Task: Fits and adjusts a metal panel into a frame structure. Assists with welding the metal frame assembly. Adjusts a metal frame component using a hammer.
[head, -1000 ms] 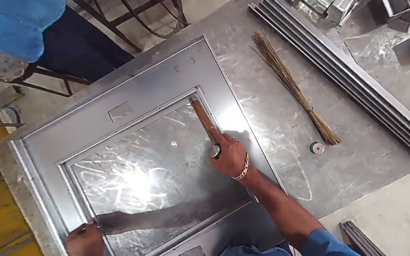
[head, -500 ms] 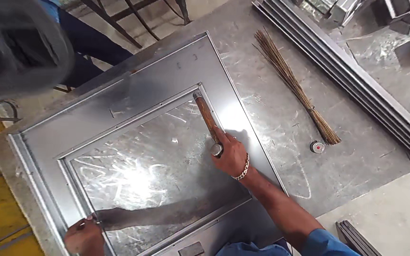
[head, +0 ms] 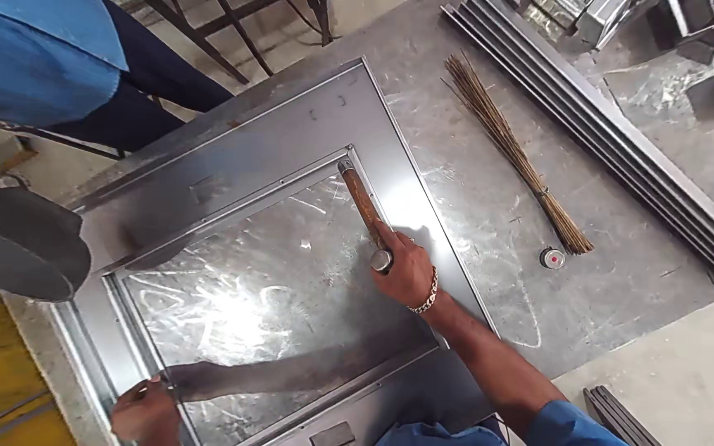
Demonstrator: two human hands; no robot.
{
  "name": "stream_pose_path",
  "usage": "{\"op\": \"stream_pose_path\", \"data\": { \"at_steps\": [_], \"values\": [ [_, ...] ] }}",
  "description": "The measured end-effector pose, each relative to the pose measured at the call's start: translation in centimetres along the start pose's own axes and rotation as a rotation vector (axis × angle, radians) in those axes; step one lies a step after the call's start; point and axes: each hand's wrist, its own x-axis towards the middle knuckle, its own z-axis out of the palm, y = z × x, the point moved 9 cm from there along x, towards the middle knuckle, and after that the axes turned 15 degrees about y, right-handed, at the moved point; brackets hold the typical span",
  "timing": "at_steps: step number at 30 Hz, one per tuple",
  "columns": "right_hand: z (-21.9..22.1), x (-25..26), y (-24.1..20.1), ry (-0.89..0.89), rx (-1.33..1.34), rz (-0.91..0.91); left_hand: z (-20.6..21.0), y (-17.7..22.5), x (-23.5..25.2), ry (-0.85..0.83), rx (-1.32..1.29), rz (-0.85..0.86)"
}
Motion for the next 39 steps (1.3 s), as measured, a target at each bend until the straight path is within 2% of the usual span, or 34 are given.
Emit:
{"op": "stream_pose_path", "data": {
  "at_steps": [20,39],
  "values": [
    [0.1,0.4,-0.2,0.026,0.008,0.001,-0.1,0.2,-0.1,-0.002,-0.026,-0.005],
    [2.0,1.0,-0.7,-0.068,-0.078,0.045,-0.3,0.1,-0.1,0.001,-0.025,-0.002]
  ]
}}
